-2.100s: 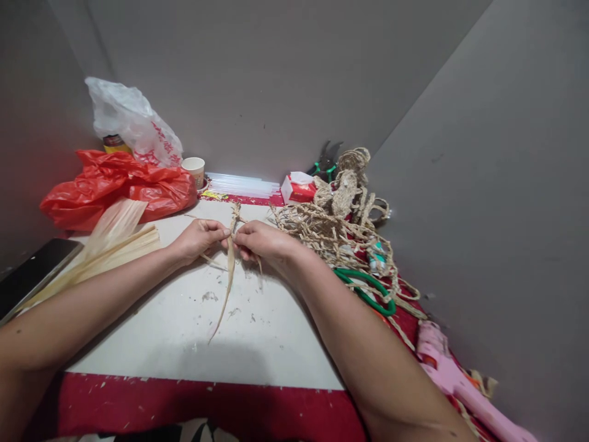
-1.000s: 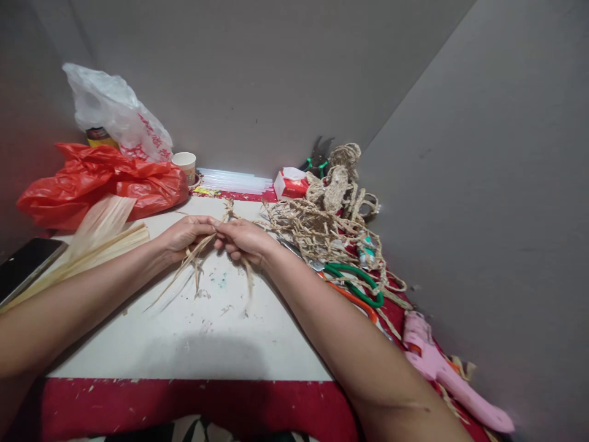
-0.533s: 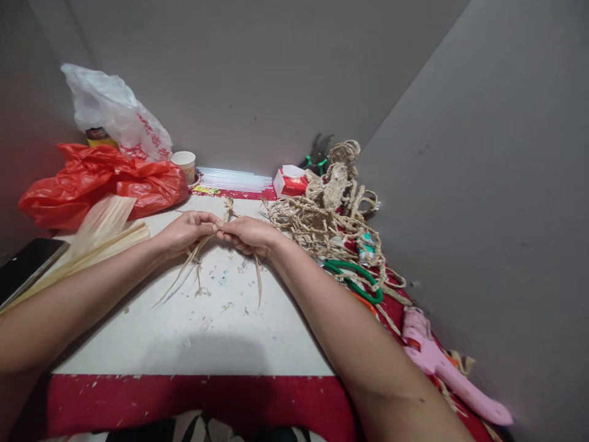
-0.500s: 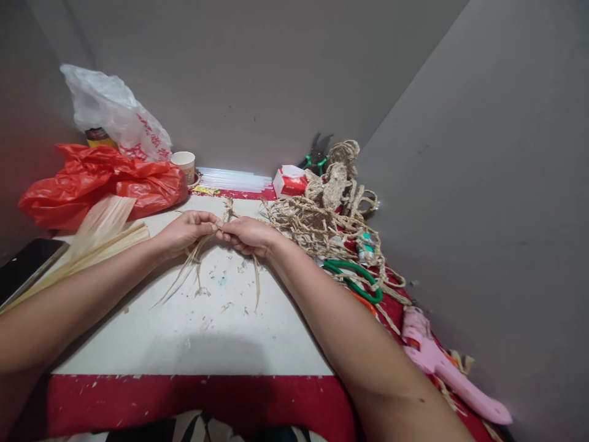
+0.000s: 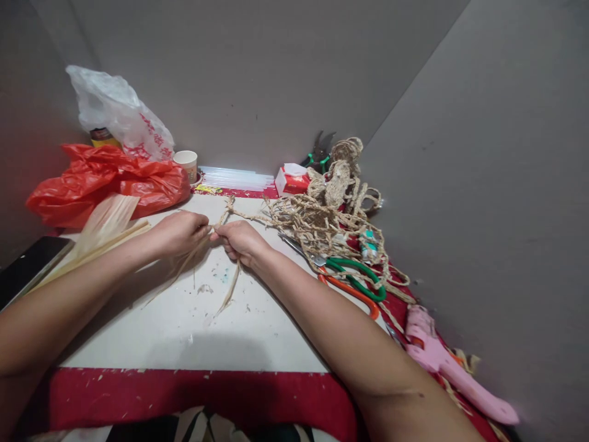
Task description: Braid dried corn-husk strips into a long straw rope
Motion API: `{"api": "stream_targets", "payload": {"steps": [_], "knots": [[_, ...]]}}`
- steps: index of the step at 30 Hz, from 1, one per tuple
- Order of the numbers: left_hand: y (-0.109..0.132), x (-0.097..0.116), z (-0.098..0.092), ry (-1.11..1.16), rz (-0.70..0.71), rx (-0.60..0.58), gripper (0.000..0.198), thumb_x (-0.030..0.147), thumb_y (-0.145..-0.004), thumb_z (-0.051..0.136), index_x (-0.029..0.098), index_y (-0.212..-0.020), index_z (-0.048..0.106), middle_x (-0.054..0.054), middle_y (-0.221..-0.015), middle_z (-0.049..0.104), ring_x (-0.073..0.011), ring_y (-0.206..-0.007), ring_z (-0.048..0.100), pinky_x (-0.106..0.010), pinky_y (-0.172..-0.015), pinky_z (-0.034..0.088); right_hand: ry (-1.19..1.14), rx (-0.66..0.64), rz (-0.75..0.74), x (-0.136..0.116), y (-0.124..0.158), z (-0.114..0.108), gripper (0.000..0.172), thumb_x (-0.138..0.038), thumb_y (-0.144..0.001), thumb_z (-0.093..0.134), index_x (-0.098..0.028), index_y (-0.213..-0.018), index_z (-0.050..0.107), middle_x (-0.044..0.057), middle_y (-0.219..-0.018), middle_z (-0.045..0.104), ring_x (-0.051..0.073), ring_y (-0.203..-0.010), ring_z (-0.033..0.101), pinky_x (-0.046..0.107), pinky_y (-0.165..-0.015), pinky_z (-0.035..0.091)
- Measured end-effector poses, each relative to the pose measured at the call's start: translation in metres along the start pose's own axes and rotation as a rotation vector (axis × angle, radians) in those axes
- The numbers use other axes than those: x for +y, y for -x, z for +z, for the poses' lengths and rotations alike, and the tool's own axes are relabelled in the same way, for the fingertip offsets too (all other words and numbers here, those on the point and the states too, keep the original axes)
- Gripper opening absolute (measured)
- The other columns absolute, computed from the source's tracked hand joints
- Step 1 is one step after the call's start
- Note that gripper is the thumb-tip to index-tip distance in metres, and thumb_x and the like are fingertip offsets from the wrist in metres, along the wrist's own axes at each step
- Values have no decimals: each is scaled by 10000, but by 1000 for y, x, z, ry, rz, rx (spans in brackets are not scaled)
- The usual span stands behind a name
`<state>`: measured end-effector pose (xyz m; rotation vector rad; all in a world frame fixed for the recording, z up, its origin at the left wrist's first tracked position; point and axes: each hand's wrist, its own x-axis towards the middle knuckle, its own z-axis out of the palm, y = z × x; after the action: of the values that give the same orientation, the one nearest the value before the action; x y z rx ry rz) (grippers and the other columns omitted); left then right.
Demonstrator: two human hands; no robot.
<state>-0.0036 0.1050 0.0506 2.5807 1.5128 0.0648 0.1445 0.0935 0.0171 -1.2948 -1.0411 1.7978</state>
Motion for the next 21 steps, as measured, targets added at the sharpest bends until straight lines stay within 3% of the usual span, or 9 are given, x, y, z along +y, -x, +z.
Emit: {"api": "stream_targets", "payload": {"steps": [6, 12, 15, 18, 19, 21], "knots": [[16, 27, 6, -148, -36, -41, 318, 230, -845, 340, 130, -967, 616, -143, -818, 680, -243, -773, 643, -313, -656, 428, -196, -56, 64, 3, -2, 2, 298, -183, -833, 473, -176, -571, 332, -100, -385, 252, 16, -313, 142, 131, -300, 92], [24, 41, 23, -148, -17, -25, 302, 156, -837, 361, 78, -1039, 572, -155, -829, 665, -233, -811, 643, -317, -718, 451, -210, -43, 86, 3, -3, 2, 281, -100, -775, 486, -168, -547, 337, -101, -389, 227, 13, -331, 123, 125, -290, 103], [33, 48, 20, -93, 81, -69, 269, 183, -831, 387, 105, -956, 612, -145, -799, 660, -234, -768, 636, -316, -691, 446, -205, -65, 96, 3, -4, -2, 145, -107, -772, 495, -119, -630, 473, -112, -403, 216, 13, -344, 104, 114, -287, 102], [38, 46, 5, 38, 189, -165, 283, 292, -830, 407, 151, -734, 632, -116, -687, 637, -221, -667, 607, -306, -634, 419, -210, -129, 93, 1, -6, -8, 123, -103, -762, 501, -111, -640, 489, -114, -418, 203, 13, -355, 98, 110, -288, 106], [36, 42, -1, 99, 182, -154, 299, 319, -825, 410, 159, -684, 620, -103, -655, 622, -210, -639, 589, -299, -616, 406, -212, -145, 88, 1, -6, -10, 146, -101, -755, 505, -120, -615, 467, -112, -421, 202, 12, -355, 99, 110, -289, 108], [27, 30, -9, 230, 96, -4, 281, 312, -812, 413, 165, -659, 598, -74, -629, 598, -182, -619, 552, -280, -601, 385, -214, -176, 80, -1, -7, -12, 193, -109, -742, 520, -139, -580, 419, -109, -426, 200, 10, -355, 102, 110, -292, 114]]}}
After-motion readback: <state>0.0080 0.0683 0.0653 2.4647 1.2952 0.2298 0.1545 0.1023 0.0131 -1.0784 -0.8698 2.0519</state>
